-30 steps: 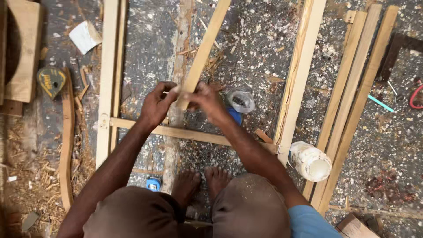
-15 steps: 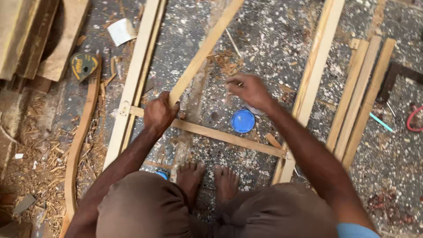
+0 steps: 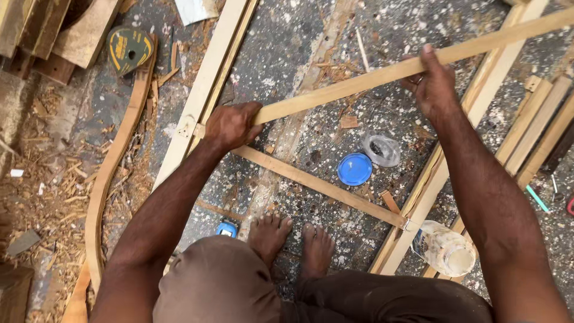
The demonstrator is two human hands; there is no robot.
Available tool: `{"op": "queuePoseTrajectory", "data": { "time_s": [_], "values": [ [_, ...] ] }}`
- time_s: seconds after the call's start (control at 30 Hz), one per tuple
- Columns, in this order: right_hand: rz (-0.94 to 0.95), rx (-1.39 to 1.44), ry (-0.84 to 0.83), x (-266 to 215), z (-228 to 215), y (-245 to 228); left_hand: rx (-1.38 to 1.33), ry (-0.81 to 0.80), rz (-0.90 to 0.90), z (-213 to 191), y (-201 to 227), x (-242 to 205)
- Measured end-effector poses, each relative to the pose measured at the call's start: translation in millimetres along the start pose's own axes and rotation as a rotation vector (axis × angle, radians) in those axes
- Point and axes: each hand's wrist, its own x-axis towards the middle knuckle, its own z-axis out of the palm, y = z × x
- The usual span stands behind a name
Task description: The person assembles a wooden frame by positioning thin wooden slats, applying glue from a bottle, and hammering nails to secure the joints.
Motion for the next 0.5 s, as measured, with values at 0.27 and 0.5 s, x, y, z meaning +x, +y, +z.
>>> {"op": "queuePoseTrajectory", "data": {
  "time_s": [0.27, 0.5],
  "values": [
    [0.009, 0.520, -0.054, 32, -36, 43, 0.185, 0.078, 0.067, 11, 29, 28],
    [0.050, 0.485, -0.120, 21, -18, 42, 0.073, 0.096, 0.045, 43, 2, 30]
  ]
}}
